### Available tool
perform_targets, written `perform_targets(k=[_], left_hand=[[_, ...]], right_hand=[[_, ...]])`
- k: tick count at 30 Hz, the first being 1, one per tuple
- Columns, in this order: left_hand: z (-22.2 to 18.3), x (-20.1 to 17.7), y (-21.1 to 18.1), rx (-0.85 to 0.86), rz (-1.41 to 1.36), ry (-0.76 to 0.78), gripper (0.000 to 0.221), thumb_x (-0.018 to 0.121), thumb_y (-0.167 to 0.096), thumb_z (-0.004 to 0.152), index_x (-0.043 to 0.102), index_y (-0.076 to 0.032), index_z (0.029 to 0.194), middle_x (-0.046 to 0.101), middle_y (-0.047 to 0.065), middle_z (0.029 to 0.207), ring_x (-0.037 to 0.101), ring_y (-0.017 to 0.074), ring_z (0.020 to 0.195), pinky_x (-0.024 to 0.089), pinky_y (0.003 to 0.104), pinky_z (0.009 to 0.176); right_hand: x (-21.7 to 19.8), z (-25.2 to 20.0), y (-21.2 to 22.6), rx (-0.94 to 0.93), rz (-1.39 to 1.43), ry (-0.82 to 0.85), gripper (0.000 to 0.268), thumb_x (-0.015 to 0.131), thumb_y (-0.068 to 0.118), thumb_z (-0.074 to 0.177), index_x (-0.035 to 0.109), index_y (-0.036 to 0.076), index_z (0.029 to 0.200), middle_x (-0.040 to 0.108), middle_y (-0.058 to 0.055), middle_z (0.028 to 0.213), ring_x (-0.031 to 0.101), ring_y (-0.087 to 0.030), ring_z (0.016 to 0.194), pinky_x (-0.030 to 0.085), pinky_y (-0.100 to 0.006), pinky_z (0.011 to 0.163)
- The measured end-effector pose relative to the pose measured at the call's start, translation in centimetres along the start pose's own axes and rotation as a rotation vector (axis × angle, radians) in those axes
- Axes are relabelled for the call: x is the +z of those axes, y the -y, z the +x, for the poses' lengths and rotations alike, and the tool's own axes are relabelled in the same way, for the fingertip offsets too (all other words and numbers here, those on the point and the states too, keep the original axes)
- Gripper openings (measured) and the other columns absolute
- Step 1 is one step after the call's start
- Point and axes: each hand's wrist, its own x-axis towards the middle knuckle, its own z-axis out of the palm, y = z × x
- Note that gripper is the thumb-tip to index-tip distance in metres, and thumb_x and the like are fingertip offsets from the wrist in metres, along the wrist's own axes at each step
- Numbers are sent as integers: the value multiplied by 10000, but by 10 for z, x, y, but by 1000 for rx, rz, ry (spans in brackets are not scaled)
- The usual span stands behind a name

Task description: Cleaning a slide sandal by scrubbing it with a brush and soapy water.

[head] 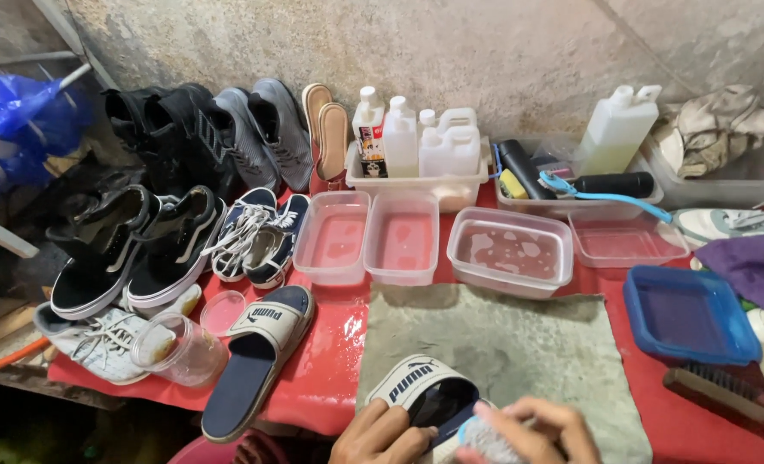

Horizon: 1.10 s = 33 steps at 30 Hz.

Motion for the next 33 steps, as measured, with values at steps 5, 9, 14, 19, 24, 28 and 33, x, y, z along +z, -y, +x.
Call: perform_targets(k=[5, 9, 14, 19, 24, 28, 33], left_hand=[[9, 0, -11, -62, 58, -95, 358, 733, -92, 834, 483, -159, 587, 265, -6, 594, 281, 148, 511, 213, 294, 433], [1, -6, 1, -8, -63, 2, 193, 712, -130, 918, 680, -140, 728, 312, 4, 622, 314, 161, 529, 278, 274, 455], [0, -12, -7, -51, -63, 64, 160, 699, -137, 914, 693, -178, 759, 276, -8, 638, 308, 147, 541, 278, 277, 465], [-18, -9, -1, -167, -54, 153, 230, 770, -123, 849, 684, -216, 657, 219, -38, 620, 306, 133, 539, 273, 305, 444], [2, -28, -7, -170, -103, 93, 180, 724, -162, 880, 716, -222, 709, 232, -25, 623, 295, 136, 537, 242, 285, 455], [-6, -44, 9, -319, -293, 246, 142, 708, -204, 917, 795, -189, 805, 616, -62, 709, 470, 129, 626, 412, 217, 590], [-23, -62, 34, -218, -100, 198, 297, 589, -323, 969, 750, -141, 797, 548, -3, 720, 477, 139, 601, 392, 236, 593]], right_hand=[[-11, 12, -26, -387, -121, 116, 490, 937, 314, 629, 810, 287, 1102, 601, 55, 1040, 591, -22, 678, 517, -154, 766], [-21, 31, 9, -368, -2, 233, 311, 832, 278, 749, 823, 234, 1057, 651, 28, 968, 656, -69, 789, 507, -214, 774], [-23, 44, -1, -459, 120, 389, 305, 863, 254, 739, 825, 254, 1042, 656, 52, 954, 586, -65, 684, 491, -180, 717], [-23, 36, 13, -408, 260, 524, 196, 762, 140, 820, 892, 212, 947, 685, 45, 929, 610, -51, 657, 457, -186, 654], [-30, 39, 15, -267, 363, 619, 227, 750, 313, 823, 890, 173, 935, 691, 14, 910, 609, -89, 692, 437, -247, 658], [-17, 43, 0, -459, 443, 566, 558, 503, 591, 1014, 839, 146, 1036, 631, -54, 928, 570, -129, 673, 437, -266, 652], [14, 37, -41, -424, 419, 658, 306, 841, 299, 824, 804, 137, 1081, 632, -50, 981, 668, -145, 854, 532, -257, 797]])
